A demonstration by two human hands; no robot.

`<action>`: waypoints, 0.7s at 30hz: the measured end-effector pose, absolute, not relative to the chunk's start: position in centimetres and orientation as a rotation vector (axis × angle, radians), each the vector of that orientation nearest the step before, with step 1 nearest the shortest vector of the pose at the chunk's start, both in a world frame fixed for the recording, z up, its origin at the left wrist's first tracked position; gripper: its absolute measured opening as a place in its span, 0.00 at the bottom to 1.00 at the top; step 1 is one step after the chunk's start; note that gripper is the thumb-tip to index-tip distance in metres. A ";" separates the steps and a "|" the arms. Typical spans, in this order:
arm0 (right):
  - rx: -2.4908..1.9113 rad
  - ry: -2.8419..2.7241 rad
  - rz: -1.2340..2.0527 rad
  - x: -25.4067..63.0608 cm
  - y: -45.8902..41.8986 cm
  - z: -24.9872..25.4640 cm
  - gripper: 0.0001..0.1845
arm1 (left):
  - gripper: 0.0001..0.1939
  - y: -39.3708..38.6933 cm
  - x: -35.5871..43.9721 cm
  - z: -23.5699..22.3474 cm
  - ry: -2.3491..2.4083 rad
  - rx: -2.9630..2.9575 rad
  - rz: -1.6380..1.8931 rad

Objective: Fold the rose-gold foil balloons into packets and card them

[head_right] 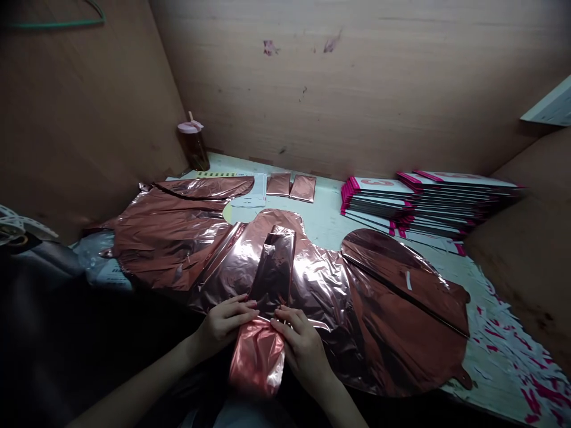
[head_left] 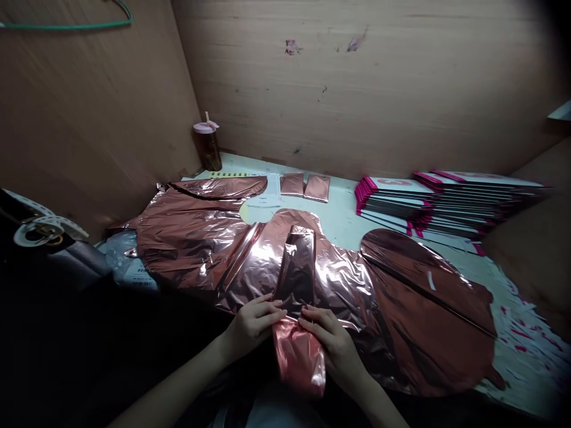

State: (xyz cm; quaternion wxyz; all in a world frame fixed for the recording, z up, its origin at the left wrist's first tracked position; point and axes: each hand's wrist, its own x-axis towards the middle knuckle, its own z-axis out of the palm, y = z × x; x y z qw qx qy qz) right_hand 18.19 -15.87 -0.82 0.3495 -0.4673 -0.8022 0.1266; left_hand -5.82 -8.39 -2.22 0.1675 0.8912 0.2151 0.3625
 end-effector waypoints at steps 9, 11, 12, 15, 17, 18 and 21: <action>-1.715 -1.240 0.590 15.5 -13.8 -0.7 0.12 | 0.33 -9.2 -3.7 -1.2 1.195 2.104 1.045; -1.815 -1.292 0.471 15.2 -13.2 -1.1 0.09 | 0.30 -9.4 -3.0 -1.3 1.322 2.141 1.037; -1.859 -1.360 0.396 15.1 -12.9 -1.2 0.08 | 0.28 -9.3 -2.7 -1.3 1.372 2.204 0.987; -1.956 -1.609 0.139 15.0 -12.0 -1.4 0.15 | 0.31 -8.3 -1.9 -0.8 1.396 2.496 0.671; -1.956 -1.811 -0.017 15.3 -11.4 -1.2 0.23 | 0.34 -6.9 -1.6 0.0 1.250 2.685 0.415; -1.938 -1.921 -0.071 15.7 -11.0 -1.1 0.27 | 0.35 -6.1 -1.6 0.4 1.154 2.744 0.306; -1.842 -2.219 -0.038 17.5 -10.6 -0.2 0.31 | 0.37 -4.4 -2.2 1.9 0.911 2.775 0.104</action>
